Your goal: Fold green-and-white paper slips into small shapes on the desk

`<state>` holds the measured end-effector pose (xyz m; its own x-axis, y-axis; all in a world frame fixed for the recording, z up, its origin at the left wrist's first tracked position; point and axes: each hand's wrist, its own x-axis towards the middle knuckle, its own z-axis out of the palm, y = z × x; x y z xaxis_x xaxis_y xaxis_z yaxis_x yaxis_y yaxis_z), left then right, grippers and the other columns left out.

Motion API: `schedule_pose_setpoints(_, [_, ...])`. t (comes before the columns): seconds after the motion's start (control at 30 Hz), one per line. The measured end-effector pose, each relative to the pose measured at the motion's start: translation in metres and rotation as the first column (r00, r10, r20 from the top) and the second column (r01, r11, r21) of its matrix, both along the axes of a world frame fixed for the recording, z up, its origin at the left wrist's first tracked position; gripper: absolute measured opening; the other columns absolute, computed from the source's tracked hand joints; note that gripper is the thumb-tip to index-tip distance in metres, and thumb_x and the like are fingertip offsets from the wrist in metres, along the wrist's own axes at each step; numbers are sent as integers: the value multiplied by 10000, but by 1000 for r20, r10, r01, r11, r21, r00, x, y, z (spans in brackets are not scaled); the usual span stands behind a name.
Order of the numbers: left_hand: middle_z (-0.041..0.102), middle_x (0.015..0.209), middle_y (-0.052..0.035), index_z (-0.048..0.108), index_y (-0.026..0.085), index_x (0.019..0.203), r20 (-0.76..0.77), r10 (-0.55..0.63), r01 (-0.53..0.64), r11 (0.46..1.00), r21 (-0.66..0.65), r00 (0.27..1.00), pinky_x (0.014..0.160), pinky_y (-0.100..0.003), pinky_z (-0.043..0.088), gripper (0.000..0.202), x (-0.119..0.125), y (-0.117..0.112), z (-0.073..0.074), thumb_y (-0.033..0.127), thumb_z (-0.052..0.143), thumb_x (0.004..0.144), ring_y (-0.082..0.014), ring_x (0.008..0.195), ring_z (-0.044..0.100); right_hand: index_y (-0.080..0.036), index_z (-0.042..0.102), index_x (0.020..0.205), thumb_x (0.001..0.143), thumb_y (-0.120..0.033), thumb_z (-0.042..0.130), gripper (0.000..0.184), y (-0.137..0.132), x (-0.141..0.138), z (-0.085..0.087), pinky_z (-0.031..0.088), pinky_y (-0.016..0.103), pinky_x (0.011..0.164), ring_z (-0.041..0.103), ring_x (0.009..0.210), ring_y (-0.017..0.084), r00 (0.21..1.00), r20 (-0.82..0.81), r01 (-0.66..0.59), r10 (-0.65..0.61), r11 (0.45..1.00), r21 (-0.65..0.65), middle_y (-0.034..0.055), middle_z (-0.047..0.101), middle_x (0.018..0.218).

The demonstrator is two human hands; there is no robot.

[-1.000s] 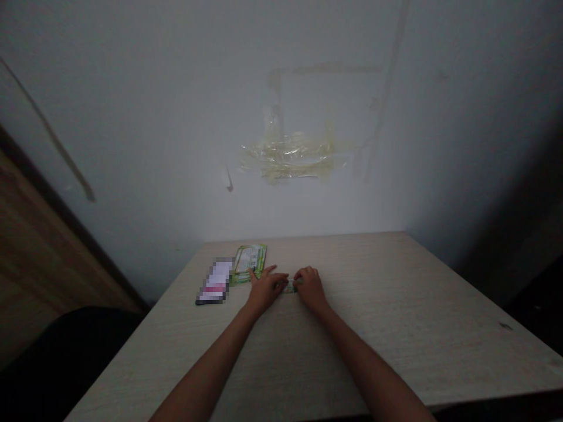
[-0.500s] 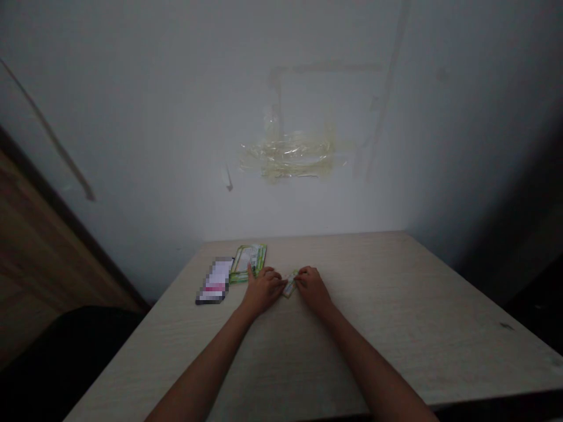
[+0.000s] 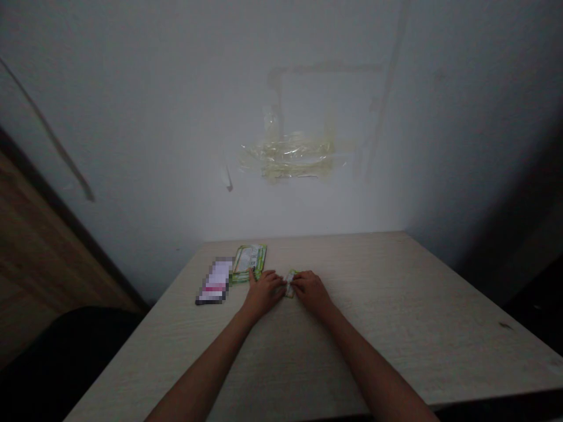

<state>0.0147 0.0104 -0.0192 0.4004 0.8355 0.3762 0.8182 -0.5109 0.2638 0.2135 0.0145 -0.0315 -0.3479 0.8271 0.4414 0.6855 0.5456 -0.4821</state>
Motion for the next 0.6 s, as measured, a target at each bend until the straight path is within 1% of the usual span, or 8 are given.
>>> schedule_pose_setpoints(0.27, [696,1070,-25,688,324,1000,-18,36,-36,999,12,999,1067,-719,-72,181,2,-2,2,354,603,843,-264,1213,487,-272,735,1025,881,-237,571,221,-1,-1,2,423,316,936,575,1029,187,995,93,23,-23,1000,-1,44,684,1079])
schedule_pose_setpoints(0.43, [694,1085,-5,657,369,1071,2,27,-27,1000,11,1000,1039,-746,-95,225,0,0,0,379,596,854,-266,1229,477,-269,730,1040,889,-240,560,229,-1,-2,2,417,320,945,568,1044,188,992,123,35,-34,999,-6,49,677,1099])
schedule_pose_setpoints(0.6, [689,1107,9,668,396,1062,-11,10,-10,1000,7,1000,1025,-754,-106,226,-1,1,-1,383,619,841,-269,1224,476,-252,727,1048,897,-229,553,231,2,-2,1,419,314,939,559,1037,185,991,123,53,-52,999,0,56,666,1092])
